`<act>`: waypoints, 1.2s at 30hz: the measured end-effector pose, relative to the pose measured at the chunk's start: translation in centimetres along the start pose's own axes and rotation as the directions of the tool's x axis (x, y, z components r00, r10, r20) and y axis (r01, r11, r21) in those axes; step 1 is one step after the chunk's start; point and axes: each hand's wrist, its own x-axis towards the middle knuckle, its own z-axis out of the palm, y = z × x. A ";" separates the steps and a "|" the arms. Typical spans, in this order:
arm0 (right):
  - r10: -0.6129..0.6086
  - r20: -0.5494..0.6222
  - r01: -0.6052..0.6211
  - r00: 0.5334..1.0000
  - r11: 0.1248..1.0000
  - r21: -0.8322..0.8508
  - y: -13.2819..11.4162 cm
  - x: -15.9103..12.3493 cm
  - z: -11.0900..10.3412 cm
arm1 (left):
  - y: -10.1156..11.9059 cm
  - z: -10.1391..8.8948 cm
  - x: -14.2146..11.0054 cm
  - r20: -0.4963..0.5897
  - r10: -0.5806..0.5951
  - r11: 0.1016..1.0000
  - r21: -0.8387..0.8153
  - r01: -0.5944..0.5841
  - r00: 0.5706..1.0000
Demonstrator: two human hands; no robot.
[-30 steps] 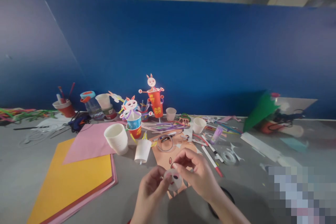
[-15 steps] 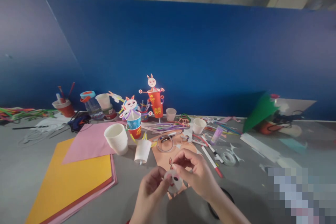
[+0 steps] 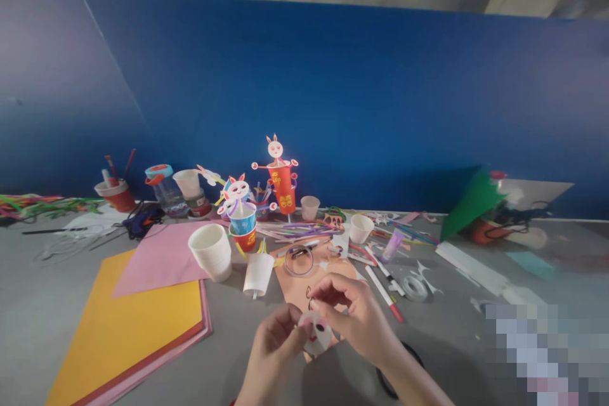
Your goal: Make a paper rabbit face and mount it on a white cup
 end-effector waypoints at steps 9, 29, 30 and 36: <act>0.031 0.016 -0.031 0.999 1.000 0.001 0.4 -0.1 -0.1 | 0.3 0.1 0.0 -0.008 -0.032 0.999 -0.037 0.031 0.999; -0.042 0.004 0.042 0.999 0.995 -0.092 1.3 -0.3 -1.0 | -1.0 -0.7 0.4 -0.049 0.025 0.999 -0.024 -0.026 0.998; -0.060 -0.036 0.055 0.998 0.991 -0.121 2.0 -0.1 -1.3 | -1.0 -0.8 0.4 -0.061 0.016 1.000 -0.025 -0.018 0.998; 0.019 -0.123 -0.074 0.992 0.887 -0.455 7.9 1.2 -1.8 | -1.5 -2.1 0.5 -0.144 -0.018 1.000 0.018 0.021 0.989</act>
